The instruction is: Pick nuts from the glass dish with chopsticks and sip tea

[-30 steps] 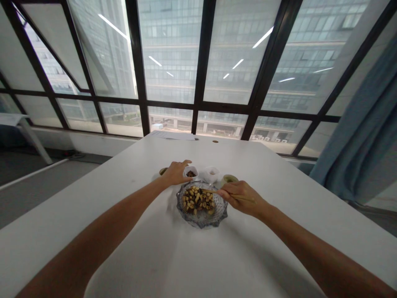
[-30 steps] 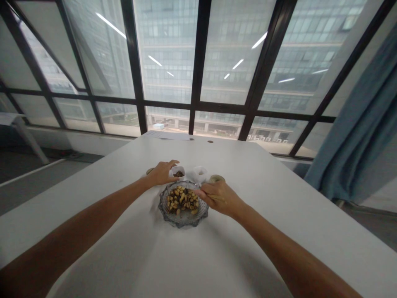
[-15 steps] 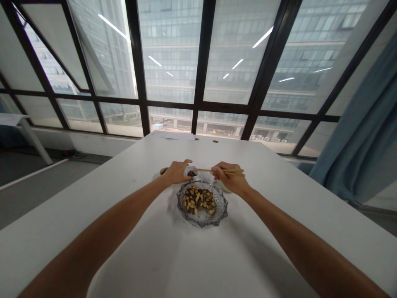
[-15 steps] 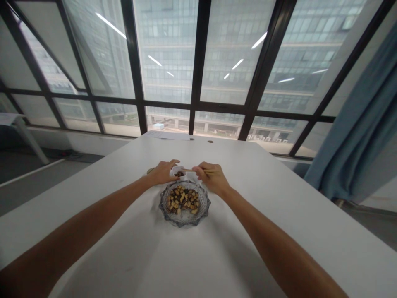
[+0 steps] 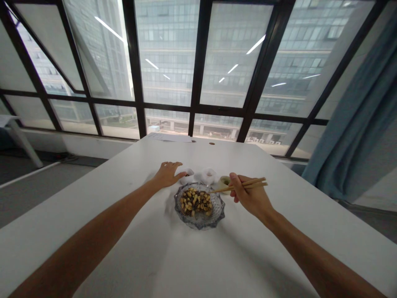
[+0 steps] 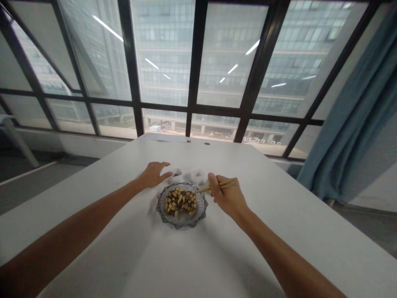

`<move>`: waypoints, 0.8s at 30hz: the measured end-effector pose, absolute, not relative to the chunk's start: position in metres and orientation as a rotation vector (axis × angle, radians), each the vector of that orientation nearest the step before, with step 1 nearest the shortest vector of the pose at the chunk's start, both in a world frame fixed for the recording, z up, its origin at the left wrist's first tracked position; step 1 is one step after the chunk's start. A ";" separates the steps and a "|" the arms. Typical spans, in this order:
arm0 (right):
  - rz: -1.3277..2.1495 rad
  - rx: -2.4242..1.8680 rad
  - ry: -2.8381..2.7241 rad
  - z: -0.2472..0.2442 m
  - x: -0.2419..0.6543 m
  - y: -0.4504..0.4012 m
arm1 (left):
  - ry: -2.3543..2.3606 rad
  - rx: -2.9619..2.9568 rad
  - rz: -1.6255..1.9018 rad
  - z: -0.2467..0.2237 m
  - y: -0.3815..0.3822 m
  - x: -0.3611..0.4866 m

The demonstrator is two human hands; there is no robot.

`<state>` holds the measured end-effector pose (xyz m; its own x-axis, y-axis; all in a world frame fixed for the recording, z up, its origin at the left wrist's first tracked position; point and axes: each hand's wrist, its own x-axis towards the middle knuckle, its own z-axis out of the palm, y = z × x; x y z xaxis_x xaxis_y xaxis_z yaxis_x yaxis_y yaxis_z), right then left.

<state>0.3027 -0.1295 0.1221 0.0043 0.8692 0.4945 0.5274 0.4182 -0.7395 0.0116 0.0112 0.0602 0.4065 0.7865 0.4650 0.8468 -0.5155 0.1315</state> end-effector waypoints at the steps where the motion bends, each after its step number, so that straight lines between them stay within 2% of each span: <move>1: 0.430 -1.253 -1.675 0.121 0.301 -0.130 | -1.470 -2.485 -0.797 0.058 0.009 0.006; 7: 0.485 -1.241 -1.653 0.113 0.304 -0.126 | -1.624 -2.241 -1.140 0.033 0.001 -0.022; 14: 0.696 -1.124 -1.256 0.099 0.317 -0.125 | -1.975 -2.199 -1.536 0.003 0.004 -0.027; 18: 0.912 -1.017 -1.038 0.071 0.321 -0.124 | -2.134 -2.249 -1.503 0.004 0.001 -0.027; 24: 0.969 -0.948 -0.864 0.032 0.319 -0.118 | -2.222 -2.262 -1.378 0.012 -0.006 -0.027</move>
